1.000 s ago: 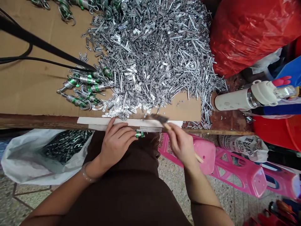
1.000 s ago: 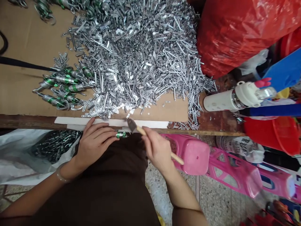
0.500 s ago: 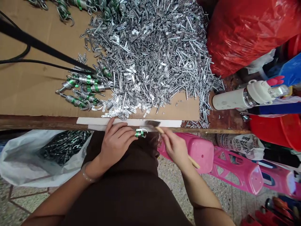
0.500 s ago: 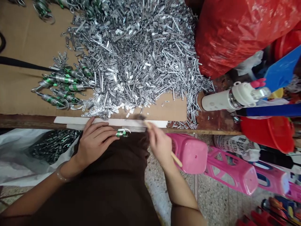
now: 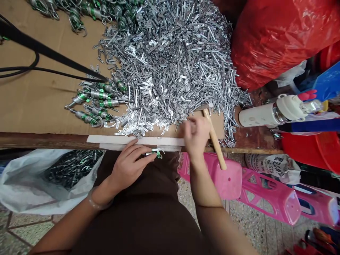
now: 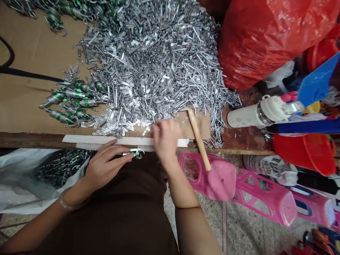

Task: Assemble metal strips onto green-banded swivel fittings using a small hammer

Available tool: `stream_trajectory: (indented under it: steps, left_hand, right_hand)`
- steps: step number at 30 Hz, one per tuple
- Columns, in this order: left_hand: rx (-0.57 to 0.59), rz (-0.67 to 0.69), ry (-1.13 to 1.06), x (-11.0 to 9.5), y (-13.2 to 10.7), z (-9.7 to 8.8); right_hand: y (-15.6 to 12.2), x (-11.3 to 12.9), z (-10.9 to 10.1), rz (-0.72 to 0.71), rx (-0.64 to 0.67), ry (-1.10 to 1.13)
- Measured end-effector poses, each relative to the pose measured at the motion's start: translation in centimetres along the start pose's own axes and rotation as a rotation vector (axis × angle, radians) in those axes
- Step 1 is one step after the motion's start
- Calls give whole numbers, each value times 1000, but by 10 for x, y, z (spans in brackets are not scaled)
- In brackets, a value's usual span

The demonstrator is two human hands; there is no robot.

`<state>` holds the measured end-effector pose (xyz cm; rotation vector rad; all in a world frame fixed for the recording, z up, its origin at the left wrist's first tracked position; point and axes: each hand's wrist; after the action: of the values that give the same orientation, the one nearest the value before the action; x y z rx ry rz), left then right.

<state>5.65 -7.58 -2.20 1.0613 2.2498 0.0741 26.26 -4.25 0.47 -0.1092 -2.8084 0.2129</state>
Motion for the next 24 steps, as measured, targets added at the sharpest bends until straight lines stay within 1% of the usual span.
stream_trajectory:
  steps: [2, 4, 6, 8, 11, 14, 17, 20, 22, 24]
  left_hand:
    - [7, 4, -4, 0, -2, -2]
    - [11, 2, -1, 0, -4, -4]
    - [10, -2, 6, 1, -5, -5]
    - [3, -8, 15, 1, -7, -6]
    - [-25, -38, 20, -1, -6, -6]
    - [-64, -69, 34, -3, -4, -8]
    - [-87, -76, 48, -5, 0, -11]
    - [-67, -52, 10, -8, 3, -14]
    - [-60, -58, -51, -10, 4, -15]
    - [-78, -113, -148, -13, 5, -14]
  right_hand:
    - [-3, 25, 11, -32, 20, 35]
    - [-2, 38, 22, -10, 21, 20]
    - [2, 38, 31, 3, 33, -32]
    - [4, 32, 35, -24, 23, -71]
    - [-2, 24, 29, -130, -8, -41]
    - [-23, 23, 14, -310, 32, 18]
    - [-48, 27, 2, -494, 103, -63]
    - [-63, 26, -3, -636, 67, -172]
    - [-65, 22, -2, -679, 42, -134]
    - [-64, 18, 1, -623, 55, 11]
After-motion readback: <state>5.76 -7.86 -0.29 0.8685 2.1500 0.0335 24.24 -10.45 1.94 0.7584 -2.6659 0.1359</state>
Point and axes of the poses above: each hand's wrist, its own y-axis towards the middle knuckle, its own z-axis out of the palm, x = y × z, and after that the axes turned 15 degrees about x, right-handed
